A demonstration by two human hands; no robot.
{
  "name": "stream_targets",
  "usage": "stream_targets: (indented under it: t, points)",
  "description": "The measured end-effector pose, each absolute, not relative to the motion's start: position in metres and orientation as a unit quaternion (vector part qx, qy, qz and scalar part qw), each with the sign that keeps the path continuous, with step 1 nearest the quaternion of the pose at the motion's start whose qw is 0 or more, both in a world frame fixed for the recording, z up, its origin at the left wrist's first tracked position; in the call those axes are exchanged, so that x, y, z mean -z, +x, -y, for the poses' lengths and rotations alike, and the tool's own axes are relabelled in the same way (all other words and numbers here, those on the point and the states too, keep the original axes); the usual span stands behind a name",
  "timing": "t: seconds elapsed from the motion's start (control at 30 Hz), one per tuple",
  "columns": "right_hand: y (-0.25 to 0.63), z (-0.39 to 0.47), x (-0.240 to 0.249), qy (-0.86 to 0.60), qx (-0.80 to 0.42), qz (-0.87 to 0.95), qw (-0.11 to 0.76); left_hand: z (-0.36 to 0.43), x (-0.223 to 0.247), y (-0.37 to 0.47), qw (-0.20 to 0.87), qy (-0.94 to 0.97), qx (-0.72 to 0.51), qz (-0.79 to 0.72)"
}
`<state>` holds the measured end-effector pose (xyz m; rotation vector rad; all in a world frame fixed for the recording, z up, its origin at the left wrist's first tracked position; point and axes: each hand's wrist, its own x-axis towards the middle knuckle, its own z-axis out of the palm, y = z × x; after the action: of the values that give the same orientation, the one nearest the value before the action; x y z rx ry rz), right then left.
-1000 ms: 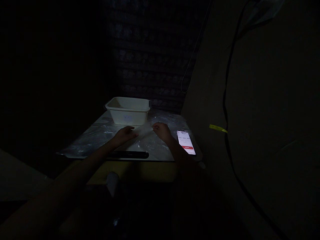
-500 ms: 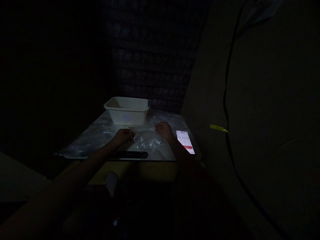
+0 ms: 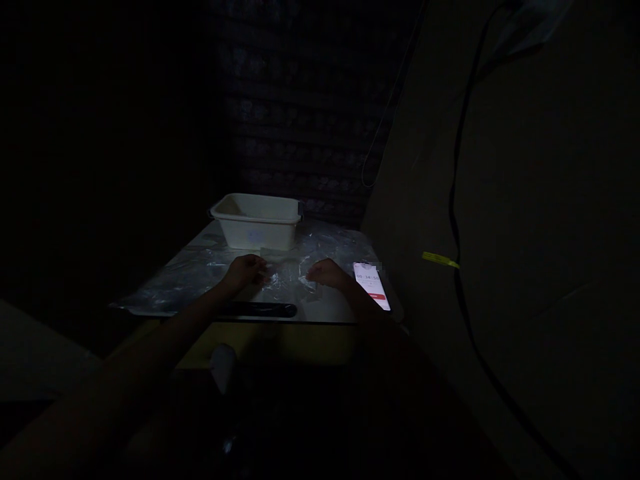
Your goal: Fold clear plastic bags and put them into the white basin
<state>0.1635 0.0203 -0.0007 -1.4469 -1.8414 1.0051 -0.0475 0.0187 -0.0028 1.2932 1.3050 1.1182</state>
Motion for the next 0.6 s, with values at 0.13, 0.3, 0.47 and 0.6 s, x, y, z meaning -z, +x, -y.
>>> stream_targets:
  t: [0.13, 0.3, 0.47, 0.6]
  points:
    - [0.1651, -0.0172, -0.0002, -0.546, -0.424, 0.677, 0.252, -0.0169, -0.0005, -0.0493, 0.473, 0.516, -0.466, -0.541]
    - [0.1624, -0.0142, -0.0033, -0.53, -0.464, 0.671, 0.231, -0.014, -0.0032, -0.0523, 0.472, 0.506, -0.477, -0.542]
    - [0.1606, -0.0123, -0.0032, -0.488, -0.539, 0.652, 0.216, -0.0115, -0.0045, -0.0532, 0.466, 0.503, -0.474, -0.552]
    - [0.1622, -0.0104, -0.0035, -0.451, -0.595, 0.646, 0.16, -0.0119, -0.0048, -0.0518, 0.46, 0.488, -0.47, -0.574]
